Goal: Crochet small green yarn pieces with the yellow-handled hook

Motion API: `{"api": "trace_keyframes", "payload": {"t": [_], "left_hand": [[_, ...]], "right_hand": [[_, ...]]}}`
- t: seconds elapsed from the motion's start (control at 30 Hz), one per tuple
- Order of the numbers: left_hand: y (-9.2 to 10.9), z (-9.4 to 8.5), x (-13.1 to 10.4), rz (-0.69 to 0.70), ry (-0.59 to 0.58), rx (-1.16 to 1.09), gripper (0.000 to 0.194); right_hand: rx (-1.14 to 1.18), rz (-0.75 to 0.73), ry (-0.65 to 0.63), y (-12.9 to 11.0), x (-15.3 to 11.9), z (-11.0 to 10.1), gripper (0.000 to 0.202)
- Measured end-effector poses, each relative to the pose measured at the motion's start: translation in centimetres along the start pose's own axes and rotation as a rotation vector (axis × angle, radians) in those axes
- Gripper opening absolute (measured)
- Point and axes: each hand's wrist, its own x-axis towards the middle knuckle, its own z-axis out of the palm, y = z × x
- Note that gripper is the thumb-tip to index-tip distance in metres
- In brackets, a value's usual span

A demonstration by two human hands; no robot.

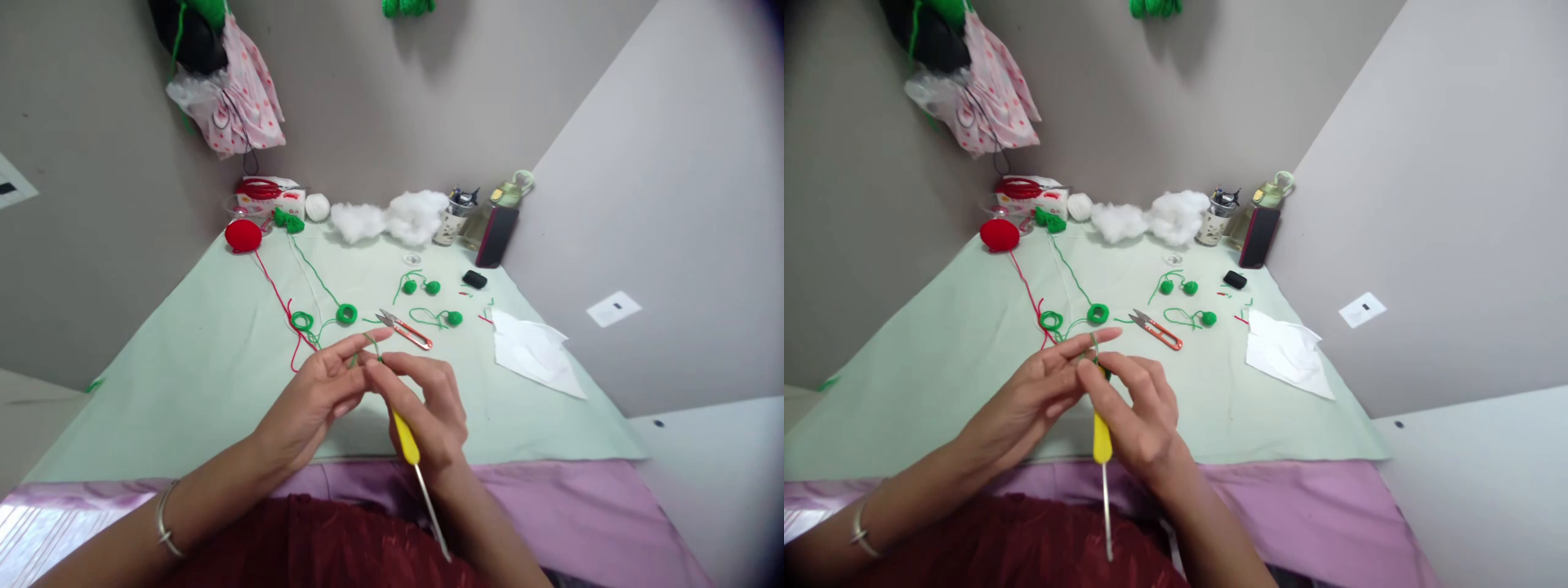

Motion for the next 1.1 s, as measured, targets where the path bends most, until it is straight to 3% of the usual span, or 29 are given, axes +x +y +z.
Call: {"api": "trace_keyframes", "payload": {"t": [0.1,0.23,0.4,0.6,0.83,1.1], "left_hand": [[0.5,-0.5,0.2,-0.098,-0.07,-0.112,0.034],[0.5,-0.7,0.3,0.024,-0.045,-0.063,0.035],[-0.2,-0.4,0.1,0.125,-0.04,0.166,0.042],[0.0,-0.7,-0.1,0.146,-0.009,0.216,0.035],[-0.2,-1.0,-0.1,0.183,0.028,0.291,0.036],[0.1,-0.6,-0.2,0.303,0.108,0.412,0.026]], "right_hand": [[0.198,0.163,0.056,0.3,0.4,-0.4,0.029],[0.535,0.438,0.095,0.8,1.0,-0.5,0.022],[0.531,0.494,0.018,0.9,0.7,-0.1,0.015],[0.681,0.588,0.023,1.4,0.7,-0.5,0.021],[0.491,0.465,0.008,0.2,0.9,-1.1,0.023],[0.19,0.093,-0.071,-0.1,0.1,-1.1,0.029]]}}
